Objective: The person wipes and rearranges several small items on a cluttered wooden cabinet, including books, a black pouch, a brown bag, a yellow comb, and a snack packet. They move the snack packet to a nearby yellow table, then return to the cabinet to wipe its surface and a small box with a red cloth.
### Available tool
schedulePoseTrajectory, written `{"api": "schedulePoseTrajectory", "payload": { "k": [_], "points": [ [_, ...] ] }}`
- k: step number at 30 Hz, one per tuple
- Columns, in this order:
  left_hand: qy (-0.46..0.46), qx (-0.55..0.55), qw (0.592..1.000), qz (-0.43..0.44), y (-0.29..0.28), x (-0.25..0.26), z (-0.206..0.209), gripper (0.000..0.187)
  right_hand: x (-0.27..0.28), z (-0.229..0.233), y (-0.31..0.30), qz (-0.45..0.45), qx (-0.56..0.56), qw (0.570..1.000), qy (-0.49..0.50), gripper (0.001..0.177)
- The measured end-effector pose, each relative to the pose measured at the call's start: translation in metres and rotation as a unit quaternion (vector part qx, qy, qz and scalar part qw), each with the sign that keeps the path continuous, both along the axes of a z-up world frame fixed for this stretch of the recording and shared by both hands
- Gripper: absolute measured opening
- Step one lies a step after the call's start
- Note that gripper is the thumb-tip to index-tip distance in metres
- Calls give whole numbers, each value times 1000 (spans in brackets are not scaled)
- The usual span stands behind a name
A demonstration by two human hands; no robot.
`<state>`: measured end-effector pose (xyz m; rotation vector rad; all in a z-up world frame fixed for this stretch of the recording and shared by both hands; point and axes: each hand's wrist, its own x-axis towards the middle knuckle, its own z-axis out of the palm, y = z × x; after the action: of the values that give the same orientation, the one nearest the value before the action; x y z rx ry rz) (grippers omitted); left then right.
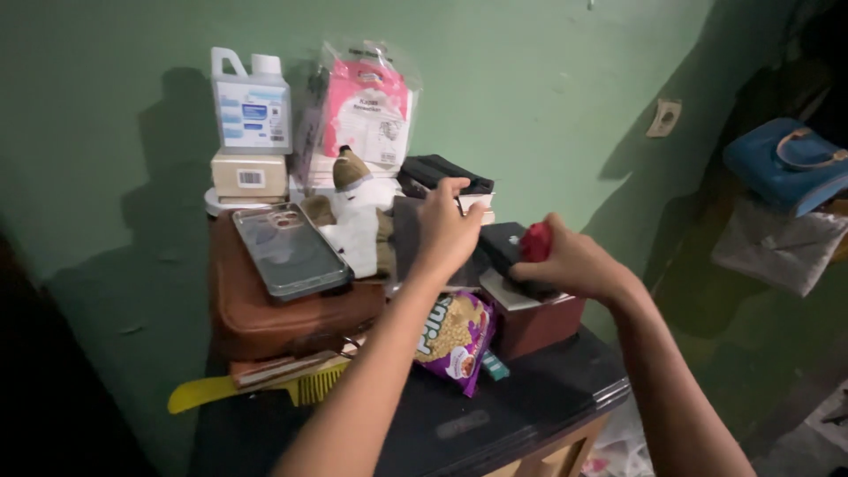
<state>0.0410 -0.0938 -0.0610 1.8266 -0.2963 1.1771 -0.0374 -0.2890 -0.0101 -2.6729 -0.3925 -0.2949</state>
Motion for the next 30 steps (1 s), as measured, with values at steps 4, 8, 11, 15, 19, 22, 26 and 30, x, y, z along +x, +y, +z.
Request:
{"api": "schedulePoseTrajectory", "payload": {
  "k": [4,8,11,15,19,22,26,30],
  "points": [
    [-7,-111,989,-95,-13,-8,10,53,-41,22,12,-32,102,994,-31,70],
    [106,-328,833,-433,-10,-49,34,67,-59,20,54,83,290,949,-85,62],
    [140,-400,675,-604,4,-77,50,76,-56,2,84,181,308,907,-223,59],
    [109,-403,639,-645,23,-66,47,77,-76,5,101,222,94,893,-381,61],
    [92,-362,656,-656,26,-92,61,74,-31,34,97,225,97,913,-326,56],
    [145,-345,654,-658,18,-96,58,74,3,54,97,224,126,904,-343,53],
    [146,-356,643,-663,18,-88,56,72,-9,53,109,172,171,903,-355,46],
    [111,-380,635,-664,37,-93,58,71,-72,14,123,243,135,899,-338,55]
  ]
}}
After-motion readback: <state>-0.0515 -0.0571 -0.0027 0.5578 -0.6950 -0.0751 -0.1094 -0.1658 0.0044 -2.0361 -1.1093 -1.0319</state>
